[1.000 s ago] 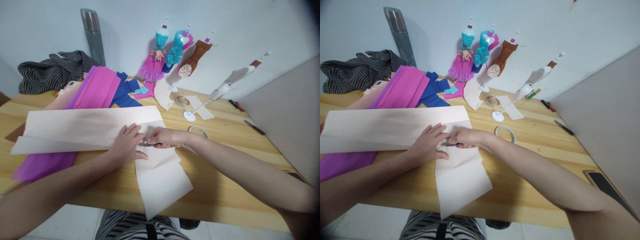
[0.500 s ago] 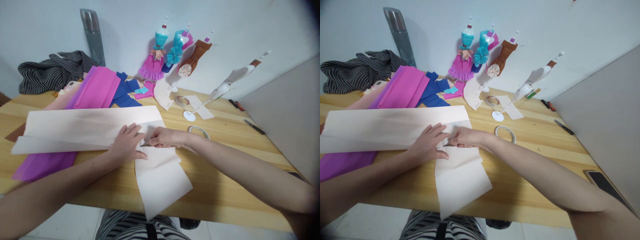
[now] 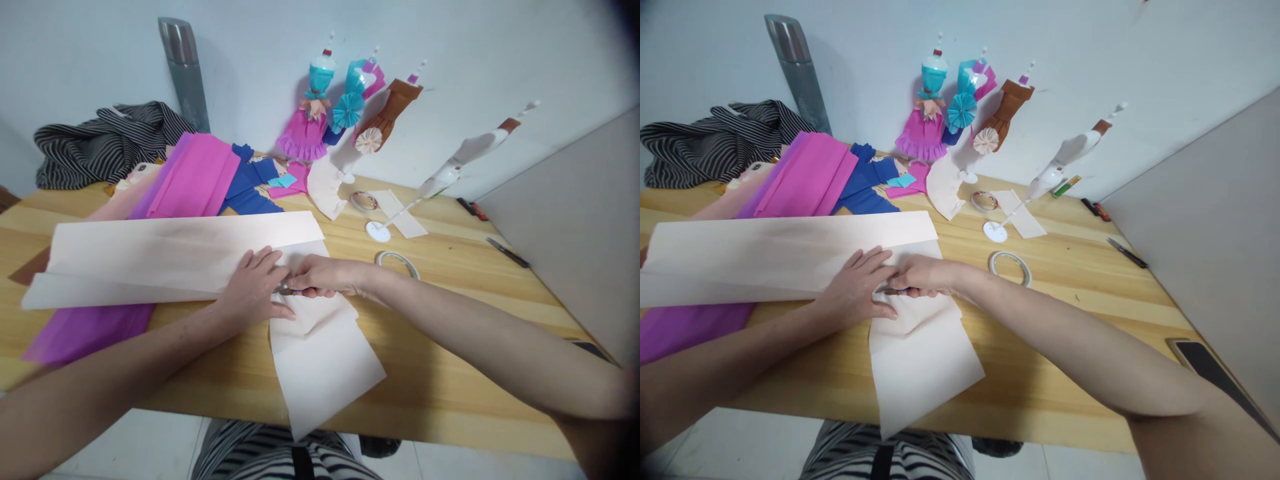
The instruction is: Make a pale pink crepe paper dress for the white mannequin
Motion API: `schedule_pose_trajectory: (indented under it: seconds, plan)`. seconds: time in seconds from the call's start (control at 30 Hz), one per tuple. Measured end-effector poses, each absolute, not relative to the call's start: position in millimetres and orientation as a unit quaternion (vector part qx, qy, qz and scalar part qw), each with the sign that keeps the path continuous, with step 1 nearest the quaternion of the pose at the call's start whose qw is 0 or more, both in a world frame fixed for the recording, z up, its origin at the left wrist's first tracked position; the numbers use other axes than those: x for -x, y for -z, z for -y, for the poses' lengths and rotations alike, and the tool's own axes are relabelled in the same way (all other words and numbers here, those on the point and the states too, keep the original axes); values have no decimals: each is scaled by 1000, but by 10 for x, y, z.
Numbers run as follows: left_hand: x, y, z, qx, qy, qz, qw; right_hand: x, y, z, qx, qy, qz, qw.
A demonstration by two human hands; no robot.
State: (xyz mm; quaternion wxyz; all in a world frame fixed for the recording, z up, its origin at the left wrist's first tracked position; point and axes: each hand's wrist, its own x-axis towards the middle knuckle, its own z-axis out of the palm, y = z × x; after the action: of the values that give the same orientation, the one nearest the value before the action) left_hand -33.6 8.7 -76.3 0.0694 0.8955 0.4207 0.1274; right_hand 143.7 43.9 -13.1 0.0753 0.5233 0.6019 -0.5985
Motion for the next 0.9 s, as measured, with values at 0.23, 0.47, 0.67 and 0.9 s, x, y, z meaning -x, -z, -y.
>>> schedule_pose_trajectory:
  seconds: [0.23, 0.47, 0.67, 0.9]
  plan:
    - [341, 775, -89, -897, -132, -417, 61, -1523, 161, -447, -507, 579, -635, 62]
    - [328, 754, -85, -895, -120, -427, 58, -1479, 160, -445, -508, 598, -617, 60]
    - [327, 759, -88, -893, -109, -432, 67, -1409, 152, -438, -462, 598, -653, 46]
    - [333, 762, -91, -896, -119, -424, 59, -1477, 149, -439, -483, 587, -647, 56]
